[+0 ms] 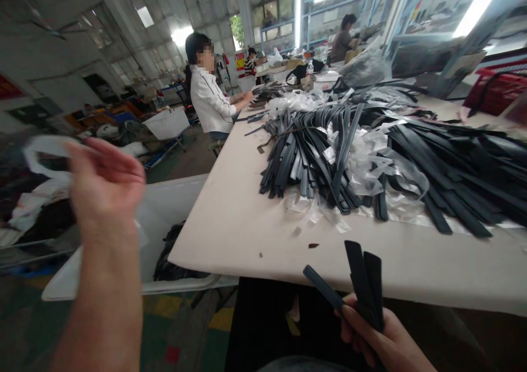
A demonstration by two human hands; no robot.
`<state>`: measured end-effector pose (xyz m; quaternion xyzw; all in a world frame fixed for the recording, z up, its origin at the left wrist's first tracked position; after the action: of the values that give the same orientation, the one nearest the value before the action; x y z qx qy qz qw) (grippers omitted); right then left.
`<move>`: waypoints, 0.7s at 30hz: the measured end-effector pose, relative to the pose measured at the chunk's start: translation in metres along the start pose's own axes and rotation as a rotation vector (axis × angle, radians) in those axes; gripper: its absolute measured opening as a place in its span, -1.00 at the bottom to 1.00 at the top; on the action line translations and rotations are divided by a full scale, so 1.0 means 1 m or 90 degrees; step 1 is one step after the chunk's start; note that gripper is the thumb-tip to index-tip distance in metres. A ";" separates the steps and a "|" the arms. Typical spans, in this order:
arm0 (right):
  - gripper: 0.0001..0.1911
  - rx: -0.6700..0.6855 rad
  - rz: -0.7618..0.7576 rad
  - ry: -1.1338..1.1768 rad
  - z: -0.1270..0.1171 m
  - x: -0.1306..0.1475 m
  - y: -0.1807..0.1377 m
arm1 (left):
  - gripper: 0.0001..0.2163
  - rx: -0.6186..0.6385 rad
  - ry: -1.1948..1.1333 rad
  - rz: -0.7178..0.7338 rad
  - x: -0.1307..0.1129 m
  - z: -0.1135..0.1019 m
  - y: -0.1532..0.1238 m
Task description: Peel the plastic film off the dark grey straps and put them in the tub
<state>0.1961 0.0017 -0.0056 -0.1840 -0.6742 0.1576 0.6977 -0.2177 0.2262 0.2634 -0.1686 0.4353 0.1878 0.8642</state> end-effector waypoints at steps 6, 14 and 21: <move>-0.62 -0.013 -0.126 -0.213 0.012 0.026 0.000 | -0.82 -0.017 -0.049 -0.367 0.270 -0.037 -0.131; -0.86 -0.014 -0.248 -0.408 0.038 0.064 0.000 | -0.89 -0.043 -0.058 -0.454 0.311 -0.064 -0.174; -0.73 -0.027 -0.277 -0.460 0.047 0.068 0.012 | -0.88 -0.049 -0.057 -0.469 0.319 -0.068 -0.188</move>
<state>0.1528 0.0464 0.0502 0.0156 -0.9017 0.0470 0.4295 0.0000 0.0878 -0.0114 -0.3377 0.2995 -0.1125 0.8852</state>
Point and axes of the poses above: each hand's wrist, its own y-axis towards the middle knuckle, its own z-axis out of the palm, x = y × z, the point moved 10 cm from there along y, towards the middle knuckle
